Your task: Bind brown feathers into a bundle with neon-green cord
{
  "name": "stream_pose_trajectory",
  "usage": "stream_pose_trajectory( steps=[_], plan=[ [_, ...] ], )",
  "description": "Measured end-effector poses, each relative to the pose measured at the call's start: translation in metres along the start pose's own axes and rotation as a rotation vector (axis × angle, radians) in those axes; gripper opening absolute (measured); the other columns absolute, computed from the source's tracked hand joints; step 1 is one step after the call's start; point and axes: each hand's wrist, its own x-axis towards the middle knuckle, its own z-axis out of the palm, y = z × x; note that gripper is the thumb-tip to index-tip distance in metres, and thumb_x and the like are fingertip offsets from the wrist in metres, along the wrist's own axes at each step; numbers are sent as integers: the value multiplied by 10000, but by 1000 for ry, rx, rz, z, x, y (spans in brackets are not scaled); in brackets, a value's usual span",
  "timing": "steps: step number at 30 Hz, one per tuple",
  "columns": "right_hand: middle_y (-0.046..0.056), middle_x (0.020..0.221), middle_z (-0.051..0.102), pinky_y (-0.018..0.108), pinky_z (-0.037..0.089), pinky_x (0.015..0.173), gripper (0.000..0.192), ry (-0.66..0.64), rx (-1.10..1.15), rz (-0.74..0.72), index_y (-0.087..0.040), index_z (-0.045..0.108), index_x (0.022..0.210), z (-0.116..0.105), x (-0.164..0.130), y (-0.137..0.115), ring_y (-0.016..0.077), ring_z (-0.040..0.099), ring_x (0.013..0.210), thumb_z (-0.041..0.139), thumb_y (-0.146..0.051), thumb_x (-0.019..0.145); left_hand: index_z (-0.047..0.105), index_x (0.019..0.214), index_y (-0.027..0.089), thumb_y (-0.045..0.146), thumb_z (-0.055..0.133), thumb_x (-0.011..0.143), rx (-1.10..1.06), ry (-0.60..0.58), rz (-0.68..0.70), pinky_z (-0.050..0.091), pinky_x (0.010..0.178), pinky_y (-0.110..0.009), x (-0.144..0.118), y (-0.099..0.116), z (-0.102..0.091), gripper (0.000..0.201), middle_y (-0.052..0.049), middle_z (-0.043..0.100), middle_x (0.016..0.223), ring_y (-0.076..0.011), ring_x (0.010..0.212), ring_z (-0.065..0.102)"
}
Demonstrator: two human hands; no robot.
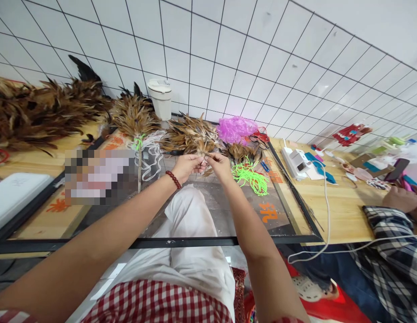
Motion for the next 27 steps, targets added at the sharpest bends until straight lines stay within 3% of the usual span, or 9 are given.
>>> stream_pose_trajectory(
  steps=[3,6,9,12,15,18,21,24,27],
  plan=[
    [-24,705,648,268,435,705,210,2,-43,-19,-180,703,754,-1,2,4,116,549,664,721,-355,640,638,657,76,185,719,742,45,-40,-11,497,503,-219,2,-2,0,160,-35,621,571,-83,475,568],
    [6,781,673,283,453,719,256,23,-178,-46,-174,709,843,-5,5,9,135,569,694,643,-394,730,630,670,85,197,702,754,6,21,71,474,472,-206,4,-3,-1,158,-9,596,550,-71,448,541],
    [40,856,678,300,456,748,250,38,-507,-92,-169,709,936,-9,4,13,155,575,731,599,-332,782,634,746,99,228,675,776,-88,133,184,480,498,-195,8,-3,-3,139,-14,639,622,-69,494,573],
    [72,922,657,315,445,769,240,-50,-884,-154,-184,713,991,-10,-2,12,185,583,798,594,-262,797,631,772,104,231,653,788,-143,215,232,467,490,-189,13,-3,-6,130,7,616,598,-61,477,556],
    [88,931,637,326,430,782,202,-121,-1046,-218,-193,719,918,-9,-7,8,210,582,862,540,-233,833,626,756,102,212,649,785,-170,270,240,450,478,-181,17,-4,-8,116,31,567,546,-51,451,525],
    [56,829,631,307,426,755,161,-25,-875,-192,-186,683,820,-8,-5,5,184,573,799,527,-223,827,624,750,104,219,653,784,-170,281,224,459,491,-187,18,-5,-9,123,25,577,554,-55,461,533],
    [-3,703,600,253,418,640,129,67,-387,-54,-189,628,785,-7,1,3,122,532,641,571,-303,801,628,750,105,218,649,789,-157,269,203,477,510,-199,16,-4,-7,122,4,611,587,-63,477,553],
    [-26,669,594,205,374,523,233,49,68,121,-186,593,729,-3,3,-2,75,487,550,682,-401,709,631,728,99,191,652,783,-129,241,174,499,546,-205,12,-4,-4,109,-36,665,681,-76,543,605],
    [-31,653,602,176,376,493,305,-3,296,233,-176,597,693,1,0,-9,52,485,534,786,-397,602,639,721,92,180,660,775,-79,201,111,508,544,-218,8,-3,-1,105,-59,682,707,-102,572,635]
  ],
)
